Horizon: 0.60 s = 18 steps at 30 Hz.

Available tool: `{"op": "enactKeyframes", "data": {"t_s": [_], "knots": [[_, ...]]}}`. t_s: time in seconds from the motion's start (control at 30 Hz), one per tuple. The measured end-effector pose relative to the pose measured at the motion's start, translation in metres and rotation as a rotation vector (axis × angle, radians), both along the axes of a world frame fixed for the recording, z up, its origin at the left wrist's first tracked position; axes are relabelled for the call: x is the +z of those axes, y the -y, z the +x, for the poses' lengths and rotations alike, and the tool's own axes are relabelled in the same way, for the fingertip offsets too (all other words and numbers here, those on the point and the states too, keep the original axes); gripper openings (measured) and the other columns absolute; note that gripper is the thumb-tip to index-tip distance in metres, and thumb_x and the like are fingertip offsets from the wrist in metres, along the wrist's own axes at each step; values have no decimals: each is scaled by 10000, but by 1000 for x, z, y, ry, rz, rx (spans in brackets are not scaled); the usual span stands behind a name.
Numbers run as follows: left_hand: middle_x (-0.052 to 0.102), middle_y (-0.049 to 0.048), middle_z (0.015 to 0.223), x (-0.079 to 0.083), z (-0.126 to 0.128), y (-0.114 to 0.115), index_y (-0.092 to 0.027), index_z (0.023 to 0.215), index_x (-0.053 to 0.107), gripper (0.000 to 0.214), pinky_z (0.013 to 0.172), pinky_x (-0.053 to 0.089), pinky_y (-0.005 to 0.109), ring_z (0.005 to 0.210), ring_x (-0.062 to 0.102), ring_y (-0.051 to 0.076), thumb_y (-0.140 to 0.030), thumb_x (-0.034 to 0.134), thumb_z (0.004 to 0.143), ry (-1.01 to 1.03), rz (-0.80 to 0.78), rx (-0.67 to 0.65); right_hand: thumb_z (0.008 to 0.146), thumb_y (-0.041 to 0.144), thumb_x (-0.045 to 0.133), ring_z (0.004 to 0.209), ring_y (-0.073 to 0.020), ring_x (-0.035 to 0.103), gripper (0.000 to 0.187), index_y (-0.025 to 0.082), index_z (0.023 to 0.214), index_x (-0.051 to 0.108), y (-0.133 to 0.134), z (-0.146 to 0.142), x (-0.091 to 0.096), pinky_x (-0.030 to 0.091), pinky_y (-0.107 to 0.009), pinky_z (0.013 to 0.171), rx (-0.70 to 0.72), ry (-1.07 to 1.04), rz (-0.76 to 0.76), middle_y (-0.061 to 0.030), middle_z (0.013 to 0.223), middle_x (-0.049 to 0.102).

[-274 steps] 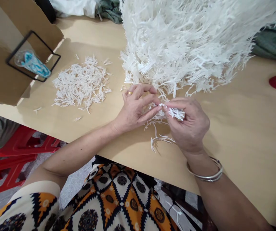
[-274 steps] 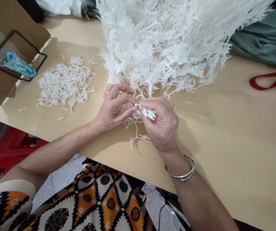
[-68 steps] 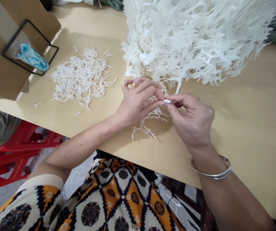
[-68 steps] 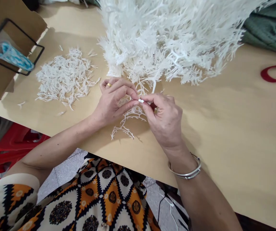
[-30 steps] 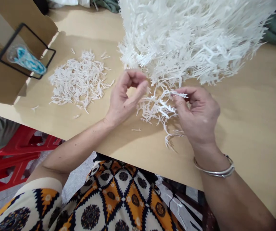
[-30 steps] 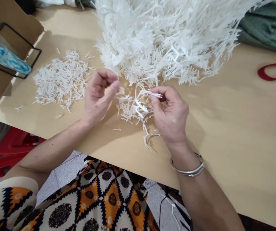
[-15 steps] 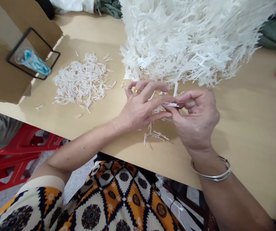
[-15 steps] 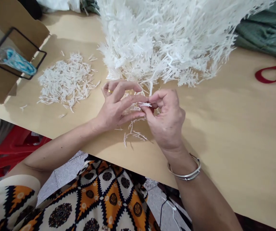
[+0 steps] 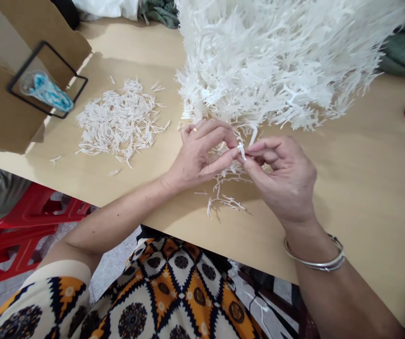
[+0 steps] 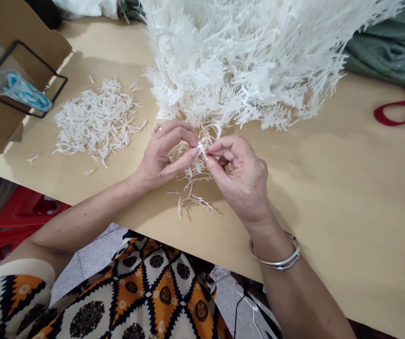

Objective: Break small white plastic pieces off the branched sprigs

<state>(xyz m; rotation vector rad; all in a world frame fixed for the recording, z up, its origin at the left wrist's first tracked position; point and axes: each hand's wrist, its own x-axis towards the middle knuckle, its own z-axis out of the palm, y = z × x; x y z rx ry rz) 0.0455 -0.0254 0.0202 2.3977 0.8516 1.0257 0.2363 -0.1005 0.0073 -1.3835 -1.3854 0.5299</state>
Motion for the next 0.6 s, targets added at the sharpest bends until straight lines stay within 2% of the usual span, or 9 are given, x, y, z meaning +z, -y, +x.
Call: {"op": "enactKeyframes", "data": {"t_s": [0.07, 0.17, 0.3, 0.37, 0.43, 0.53, 0.6], "knots": [[769, 65, 1239, 0, 1, 1, -280, 1063, 668, 239, 1127, 481, 477, 1204, 702, 221, -475, 544, 1124, 16, -61, -13, 918, 254, 785, 727, -170, 721, 133, 301, 1020, 713, 1, -4, 2, 620, -357, 728, 4, 9, 8, 17, 879, 780], [755, 81, 1193, -5, 3, 0, -262, 1057, 640, 267, 1122, 521, 444, 1189, 698, 215, -482, 515, 1141, 147, -110, -17, 960, 260, 736, 762, -174, 720, 77, 296, 1028, 745, 1, -10, 4, 609, -367, 772, -11, 87, 23, 11, 909, 787], [699, 47, 1028, -15, 1, -13, -250, 1042, 615, 364, 973, 567, 381, 1014, 683, 185, -568, 476, 1150, 442, -154, -22, 947, 217, 663, 784, -205, 690, 141, 276, 1036, 754, -4, 0, -2, 580, -402, 809, -95, 325, -31, -11, 875, 769], [673, 38, 986, -17, -3, -21, -259, 1041, 615, 397, 938, 553, 372, 972, 656, 184, -619, 481, 1140, 566, -190, 41, 904, 187, 636, 711, -195, 637, 172, 261, 1016, 743, -10, 13, -9, 542, -386, 748, -181, 375, -51, -9, 801, 727], [651, 31, 970, -19, -8, -29, -268, 1030, 619, 388, 957, 522, 384, 967, 627, 185, -633, 528, 1123, 642, -206, 135, 910, 219, 632, 660, -174, 600, 153, 254, 1030, 720, -14, 23, -12, 500, -355, 677, -247, 253, -40, 0, 785, 696], [583, 17, 957, -23, -20, -43, -285, 1007, 610, 383, 966, 478, 403, 953, 585, 181, -659, 594, 1092, 729, -136, 267, 922, 249, 653, 665, -160, 595, 125, 254, 1028, 717, -15, 25, -10, 471, -339, 652, -235, 117, -7, 0, 819, 690], [559, 27, 1040, -26, -31, -53, -294, 1047, 589, 390, 1011, 459, 423, 1013, 558, 192, -678, 656, 1052, 782, -27, 430, 922, 233, 668, 676, -156, 587, 124, 261, 1020, 738, -13, 19, -6, 474, -345, 667, -207, 112, 20, 0, 830, 686]]}}
